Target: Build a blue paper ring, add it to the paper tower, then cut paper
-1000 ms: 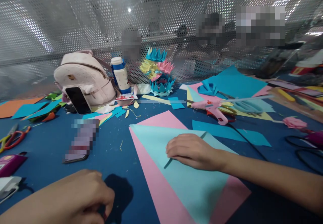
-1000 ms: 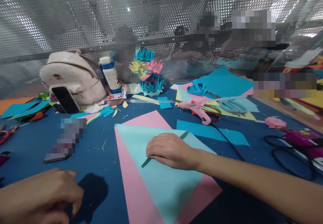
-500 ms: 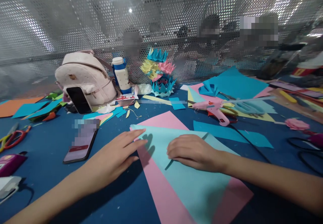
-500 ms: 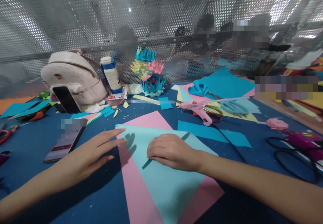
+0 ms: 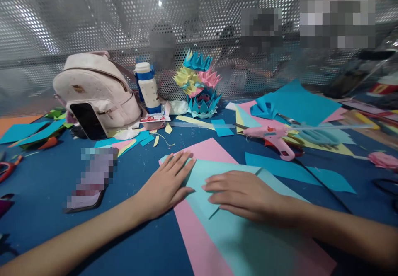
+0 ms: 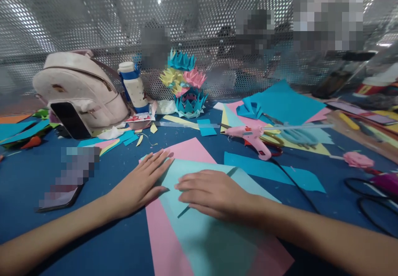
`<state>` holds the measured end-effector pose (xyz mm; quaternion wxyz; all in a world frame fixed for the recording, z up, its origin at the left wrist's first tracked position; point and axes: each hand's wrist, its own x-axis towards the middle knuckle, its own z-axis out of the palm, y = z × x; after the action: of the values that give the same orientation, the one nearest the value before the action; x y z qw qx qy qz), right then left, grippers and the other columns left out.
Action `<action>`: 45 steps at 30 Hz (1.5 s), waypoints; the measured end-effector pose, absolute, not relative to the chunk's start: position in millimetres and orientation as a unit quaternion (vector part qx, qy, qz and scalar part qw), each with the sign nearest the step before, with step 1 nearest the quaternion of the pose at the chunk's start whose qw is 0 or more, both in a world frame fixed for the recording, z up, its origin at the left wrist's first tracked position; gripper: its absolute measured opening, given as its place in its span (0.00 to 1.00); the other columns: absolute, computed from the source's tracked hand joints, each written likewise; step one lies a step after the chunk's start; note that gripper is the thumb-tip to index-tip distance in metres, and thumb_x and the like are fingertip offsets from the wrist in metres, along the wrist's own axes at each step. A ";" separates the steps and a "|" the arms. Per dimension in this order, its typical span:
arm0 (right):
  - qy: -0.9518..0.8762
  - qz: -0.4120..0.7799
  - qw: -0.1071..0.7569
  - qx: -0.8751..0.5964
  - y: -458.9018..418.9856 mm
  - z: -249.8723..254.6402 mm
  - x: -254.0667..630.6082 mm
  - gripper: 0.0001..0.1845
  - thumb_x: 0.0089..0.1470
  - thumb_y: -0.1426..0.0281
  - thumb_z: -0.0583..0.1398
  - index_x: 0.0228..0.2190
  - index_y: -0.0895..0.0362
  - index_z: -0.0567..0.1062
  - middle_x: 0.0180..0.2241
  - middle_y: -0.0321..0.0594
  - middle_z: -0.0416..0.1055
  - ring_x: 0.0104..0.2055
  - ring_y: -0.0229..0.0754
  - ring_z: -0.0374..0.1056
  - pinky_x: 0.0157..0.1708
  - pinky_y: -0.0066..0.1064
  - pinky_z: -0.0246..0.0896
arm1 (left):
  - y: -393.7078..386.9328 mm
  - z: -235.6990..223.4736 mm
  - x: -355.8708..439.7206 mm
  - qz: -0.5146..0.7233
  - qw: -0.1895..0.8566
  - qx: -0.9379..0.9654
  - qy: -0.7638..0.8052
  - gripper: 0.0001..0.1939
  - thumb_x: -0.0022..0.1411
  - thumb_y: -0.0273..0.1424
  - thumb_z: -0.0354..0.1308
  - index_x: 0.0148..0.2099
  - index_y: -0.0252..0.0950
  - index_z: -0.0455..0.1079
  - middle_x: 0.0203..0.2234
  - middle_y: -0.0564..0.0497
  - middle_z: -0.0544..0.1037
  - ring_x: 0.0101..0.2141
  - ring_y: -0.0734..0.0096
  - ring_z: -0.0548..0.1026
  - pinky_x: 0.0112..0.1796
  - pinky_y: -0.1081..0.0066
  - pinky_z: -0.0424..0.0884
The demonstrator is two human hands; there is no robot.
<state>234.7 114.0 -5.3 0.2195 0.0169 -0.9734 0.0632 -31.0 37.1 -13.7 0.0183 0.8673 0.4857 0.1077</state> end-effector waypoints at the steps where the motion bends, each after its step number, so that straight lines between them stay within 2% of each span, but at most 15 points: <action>1: -0.978 0.050 0.203 0.009 114.8 -6.2 234.5 0.16 0.64 0.71 0.54 0.52 0.55 0.72 0.54 0.45 0.73 0.62 0.41 0.62 0.56 0.35 0.62 | 36.9 -14.2 -31.9 0.112 0.035 0.864 0.489 0.32 0.74 0.43 0.43 0.73 0.41 0.36 0.71 0.43 0.45 0.70 0.56 0.42 0.66 0.50 0.46; 3: -0.984 0.030 0.173 -0.010 115.6 -7.9 233.6 0.24 0.61 0.73 0.54 0.58 0.55 0.68 0.59 0.47 0.68 0.66 0.45 0.57 0.60 0.40 0.59 | 36.6 -14.4 -32.6 0.114 0.060 0.861 0.493 0.33 0.74 0.43 0.43 0.73 0.42 0.35 0.71 0.44 0.44 0.70 0.57 0.42 0.66 0.50 0.47; 6: -0.989 0.021 0.140 -0.036 115.7 -10.3 232.7 0.34 0.53 0.77 0.53 0.62 0.56 0.64 0.63 0.48 0.62 0.67 0.49 0.56 0.62 0.46 0.57 | 37.2 -14.0 -32.3 0.109 0.067 0.860 0.495 0.33 0.74 0.44 0.43 0.73 0.41 0.35 0.71 0.43 0.44 0.70 0.56 0.42 0.66 0.49 0.47; 8: -0.990 0.017 0.134 -0.044 115.7 -12.1 232.6 0.36 0.51 0.79 0.52 0.62 0.56 0.64 0.64 0.49 0.61 0.66 0.50 0.56 0.62 0.47 0.57 | 37.6 -14.1 -32.3 0.108 0.062 0.860 0.495 0.33 0.74 0.44 0.43 0.73 0.41 0.35 0.71 0.43 0.44 0.70 0.56 0.42 0.66 0.50 0.46; 16: -0.992 0.019 0.122 -0.001 112.9 -8.7 233.5 0.25 0.63 0.78 0.50 0.59 0.58 0.68 0.60 0.48 0.67 0.64 0.44 0.61 0.61 0.43 0.61 | 36.7 -15.0 -33.8 0.099 0.052 0.865 0.490 0.29 0.76 0.40 0.39 0.73 0.39 0.39 0.71 0.43 0.46 0.70 0.59 0.43 0.67 0.51 0.45; 25: -0.991 0.017 0.129 0.009 112.2 -12.0 233.2 0.25 0.63 0.79 0.48 0.59 0.61 0.68 0.60 0.50 0.66 0.63 0.46 0.62 0.59 0.45 0.62 | 35.8 -11.1 -35.2 0.112 0.086 0.860 0.490 0.30 0.75 0.43 0.40 0.73 0.40 0.40 0.71 0.44 0.46 0.70 0.60 0.44 0.66 0.50 0.45; 30: -0.990 0.001 0.138 0.003 111.9 -10.8 231.1 0.23 0.65 0.78 0.47 0.57 0.59 0.70 0.58 0.48 0.69 0.61 0.45 0.65 0.57 0.43 0.64 | 36.4 -8.8 -40.0 0.121 0.113 0.866 0.472 0.29 0.76 0.41 0.38 0.73 0.42 0.37 0.71 0.45 0.44 0.70 0.62 0.42 0.67 0.49 0.41; 34: -0.991 0.007 0.132 0.007 112.0 -10.2 231.4 0.22 0.65 0.76 0.48 0.56 0.59 0.70 0.58 0.48 0.69 0.61 0.44 0.65 0.57 0.42 0.64 | 43.2 -10.7 -51.1 0.125 0.100 0.864 0.478 0.28 0.76 0.39 0.38 0.73 0.42 0.40 0.72 0.48 0.44 0.70 0.62 0.40 0.67 0.49 0.37; 37: -0.992 0.013 0.125 0.003 112.0 -10.1 232.0 0.22 0.65 0.76 0.49 0.57 0.59 0.70 0.59 0.48 0.68 0.62 0.43 0.64 0.58 0.41 0.62 | 49.2 -10.9 -57.7 0.195 0.146 0.824 0.512 0.27 0.75 0.40 0.38 0.72 0.42 0.46 0.71 0.48 0.46 0.70 0.60 0.42 0.66 0.48 0.34; 39: -0.992 0.017 0.122 0.006 111.8 -8.8 232.3 0.22 0.65 0.76 0.49 0.57 0.59 0.70 0.59 0.48 0.68 0.62 0.44 0.64 0.58 0.41 0.62 | 52.4 -7.9 -58.7 0.314 0.255 0.755 0.516 0.27 0.74 0.44 0.42 0.70 0.42 0.55 0.70 0.48 0.52 0.69 0.57 0.46 0.67 0.49 0.34; 41: -0.993 0.022 0.118 0.007 111.4 -6.7 232.5 0.22 0.65 0.76 0.48 0.57 0.60 0.70 0.59 0.48 0.68 0.62 0.45 0.64 0.58 0.41 0.62 | 55.5 -2.5 -57.8 0.432 0.361 0.665 0.491 0.29 0.72 0.49 0.42 0.67 0.41 0.61 0.67 0.47 0.59 0.68 0.55 0.51 0.67 0.51 0.40; 45: -0.994 0.032 0.107 0.005 110.7 -2.9 232.5 0.23 0.65 0.75 0.49 0.58 0.60 0.69 0.60 0.49 0.67 0.63 0.45 0.62 0.59 0.42 0.61 | 62.0 8.6 -56.7 0.575 0.485 0.509 0.419 0.34 0.72 0.51 0.32 0.67 0.39 0.61 0.66 0.46 0.62 0.66 0.59 0.57 0.65 0.56 0.52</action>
<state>232.5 110.7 -2.9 0.1071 0.0051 -0.9937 0.0324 -56.7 62.0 8.6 0.4847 0.5088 0.4188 0.5752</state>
